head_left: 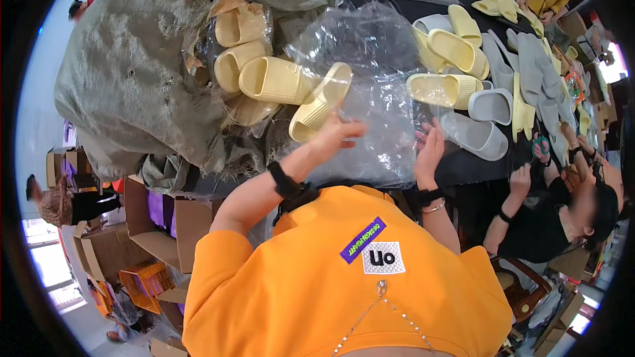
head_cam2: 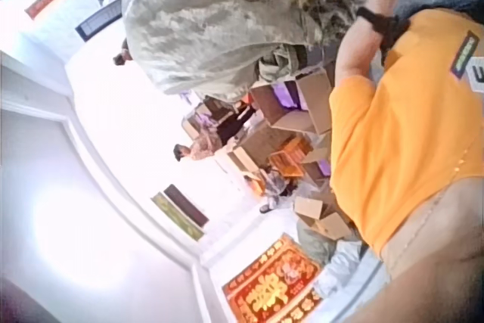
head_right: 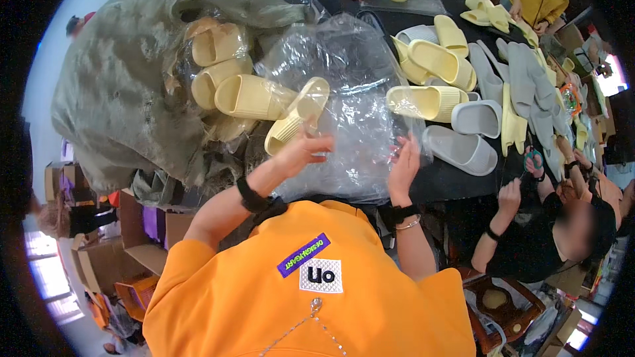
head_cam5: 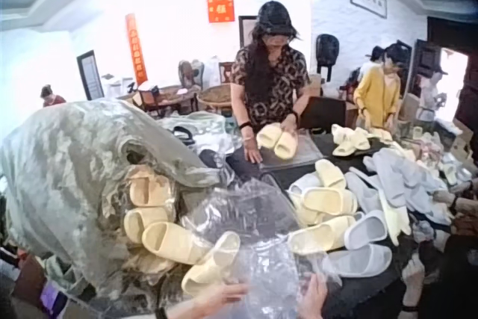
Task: Packing pairs of slippers into plastic bags at a communal table.
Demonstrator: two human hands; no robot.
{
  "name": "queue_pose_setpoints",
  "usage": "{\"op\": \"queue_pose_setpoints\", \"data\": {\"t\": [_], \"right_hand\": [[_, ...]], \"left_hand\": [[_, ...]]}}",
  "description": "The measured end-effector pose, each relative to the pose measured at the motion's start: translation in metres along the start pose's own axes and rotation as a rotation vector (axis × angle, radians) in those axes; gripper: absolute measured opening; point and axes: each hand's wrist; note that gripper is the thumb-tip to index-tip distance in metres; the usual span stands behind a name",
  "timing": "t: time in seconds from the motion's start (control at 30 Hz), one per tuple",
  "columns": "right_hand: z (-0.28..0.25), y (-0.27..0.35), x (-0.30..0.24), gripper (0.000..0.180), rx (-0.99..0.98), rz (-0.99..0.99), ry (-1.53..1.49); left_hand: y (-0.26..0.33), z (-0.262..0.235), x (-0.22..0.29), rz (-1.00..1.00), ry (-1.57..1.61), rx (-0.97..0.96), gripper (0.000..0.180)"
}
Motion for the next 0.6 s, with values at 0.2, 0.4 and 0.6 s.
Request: {"op": "queue_pose_setpoints", "data": {"t": [0.2,0.4,0.6], "right_hand": [[-0.046,-0.003,0.011,0.036,0.169,0.040,0.006],[-0.074,0.000,0.017,0.034,0.267,0.135,-0.055],[-0.071,0.008,0.047,0.039,0.184,0.137,-0.019]], "left_hand": [[-0.038,-0.014,-0.006,0.233,0.060,0.033,0.072],[-0.045,-0.074,0.030,1.013,-1.701,0.280,0.044],[-0.037,-0.095,0.037,0.886,-2.193,0.095,0.034]]}}
Point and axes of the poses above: each hand's wrist, its own y-axis away from the middle knuckle, its own z-axis out of the palm, x = y × z, and after that the axes turned 3 degrees about y, right-handed
